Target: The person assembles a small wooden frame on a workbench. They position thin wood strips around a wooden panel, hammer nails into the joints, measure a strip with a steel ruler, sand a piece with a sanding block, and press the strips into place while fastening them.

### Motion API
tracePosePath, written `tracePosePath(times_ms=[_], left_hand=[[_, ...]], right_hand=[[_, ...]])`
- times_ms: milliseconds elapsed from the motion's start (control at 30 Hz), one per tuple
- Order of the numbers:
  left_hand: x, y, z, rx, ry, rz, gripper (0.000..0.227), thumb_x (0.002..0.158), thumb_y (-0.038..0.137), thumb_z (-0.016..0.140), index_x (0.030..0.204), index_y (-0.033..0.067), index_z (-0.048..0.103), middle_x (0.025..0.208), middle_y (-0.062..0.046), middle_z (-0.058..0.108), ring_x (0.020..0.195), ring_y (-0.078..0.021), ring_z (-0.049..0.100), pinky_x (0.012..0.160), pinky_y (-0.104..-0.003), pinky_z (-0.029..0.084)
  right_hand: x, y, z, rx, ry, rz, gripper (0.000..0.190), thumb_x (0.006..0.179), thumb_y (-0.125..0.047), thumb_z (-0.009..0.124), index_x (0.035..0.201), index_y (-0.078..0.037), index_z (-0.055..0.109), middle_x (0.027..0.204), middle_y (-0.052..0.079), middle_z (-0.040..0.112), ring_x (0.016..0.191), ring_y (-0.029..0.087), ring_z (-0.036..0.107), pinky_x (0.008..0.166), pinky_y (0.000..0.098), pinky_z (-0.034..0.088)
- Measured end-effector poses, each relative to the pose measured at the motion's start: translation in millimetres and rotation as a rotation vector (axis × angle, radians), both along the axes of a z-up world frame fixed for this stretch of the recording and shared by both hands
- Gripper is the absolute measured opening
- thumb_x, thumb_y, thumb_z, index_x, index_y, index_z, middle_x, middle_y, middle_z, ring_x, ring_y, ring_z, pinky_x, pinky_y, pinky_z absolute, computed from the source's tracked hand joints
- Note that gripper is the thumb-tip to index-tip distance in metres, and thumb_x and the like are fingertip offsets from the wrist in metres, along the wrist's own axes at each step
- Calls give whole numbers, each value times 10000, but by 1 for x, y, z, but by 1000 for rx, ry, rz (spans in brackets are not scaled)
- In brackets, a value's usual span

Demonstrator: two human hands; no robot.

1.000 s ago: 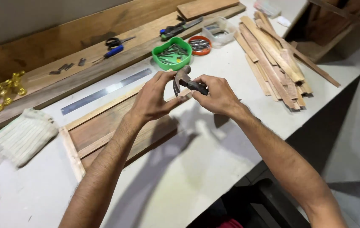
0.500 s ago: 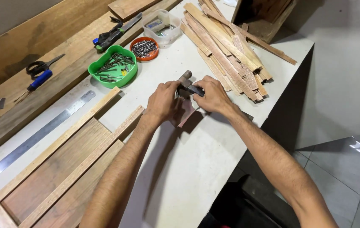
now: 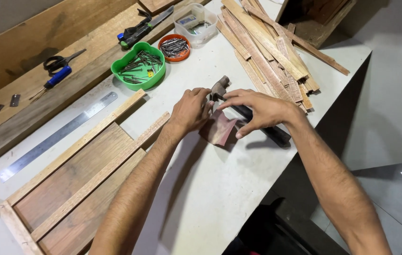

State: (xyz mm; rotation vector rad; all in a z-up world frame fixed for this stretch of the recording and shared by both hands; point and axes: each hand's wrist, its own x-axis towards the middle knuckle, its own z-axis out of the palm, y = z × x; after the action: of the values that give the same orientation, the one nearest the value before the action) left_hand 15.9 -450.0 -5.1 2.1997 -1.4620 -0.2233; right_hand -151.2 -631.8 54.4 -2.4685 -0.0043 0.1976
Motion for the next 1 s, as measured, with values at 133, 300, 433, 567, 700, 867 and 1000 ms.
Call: tracePosePath(times_ms=[133, 300, 433, 567, 700, 867, 1000], left_hand=[[0, 14, 11, -9, -18, 30, 383, 1037, 315, 558, 1359, 110, 564, 1332, -141, 604, 1157, -306, 587, 958, -470, 538], [13, 58, 48, -341, -20, 18, 338, 1049, 318, 588, 1271, 73, 656, 1225, -168, 678, 1113, -330, 640, 954, -465, 527], [20, 105, 98, -516, 42, 254, 329, 1057, 345, 590, 1193, 71, 711, 1041, -191, 675, 980, -306, 659, 854, -416, 539], [26, 164, 138, -542, 186, 228, 334, 1056, 386, 600, 1189, 99, 706, 926, -95, 734, 843, -196, 682, 750, -352, 533], [19, 222, 164, -414, 199, 316, 314, 891, 345, 816, 1055, 93, 724, 861, -39, 742, 673, -140, 629, 588, -307, 528], [33, 288, 138, -641, 101, 342, 154, 923, 133, 795, 1002, 62, 683, 915, -29, 759, 833, -92, 714, 737, -268, 611], [12, 338, 151, -687, 238, 482, 289, 880, 31, 745, 1106, 54, 566, 919, -28, 741, 880, -96, 752, 758, -256, 642]], right_hand=[[3, 21, -9, -270, -90, -44, 335, 648, -198, 945, 969, -214, 850, 1469, 92, 539, 1378, 319, 443, 1117, 531, 411], [20, 48, 18, 25, -405, -225, 164, 808, -130, 843, 970, -145, 817, 1224, 42, 755, 1130, 188, 712, 1001, 362, 575], [41, 92, 52, 52, -460, -392, 171, 880, -107, 823, 1050, -117, 815, 972, 40, 792, 841, 217, 706, 770, 349, 588], [73, 131, 60, 215, -761, -175, 187, 893, -60, 798, 1079, -59, 791, 998, 43, 796, 950, 136, 747, 894, 281, 593], [93, 187, 82, 332, -723, -18, 179, 914, -83, 808, 1090, -59, 796, 995, 37, 793, 918, 130, 728, 851, 276, 590], [125, 241, 79, 275, -767, 141, 179, 872, -88, 828, 1044, -51, 793, 1136, 85, 743, 1085, 153, 683, 930, 321, 579], [138, 294, 84, 500, -651, 195, 442, 838, -195, 862, 1183, -35, 638, 1357, 105, 557, 1258, 163, 587, 982, 320, 617]])
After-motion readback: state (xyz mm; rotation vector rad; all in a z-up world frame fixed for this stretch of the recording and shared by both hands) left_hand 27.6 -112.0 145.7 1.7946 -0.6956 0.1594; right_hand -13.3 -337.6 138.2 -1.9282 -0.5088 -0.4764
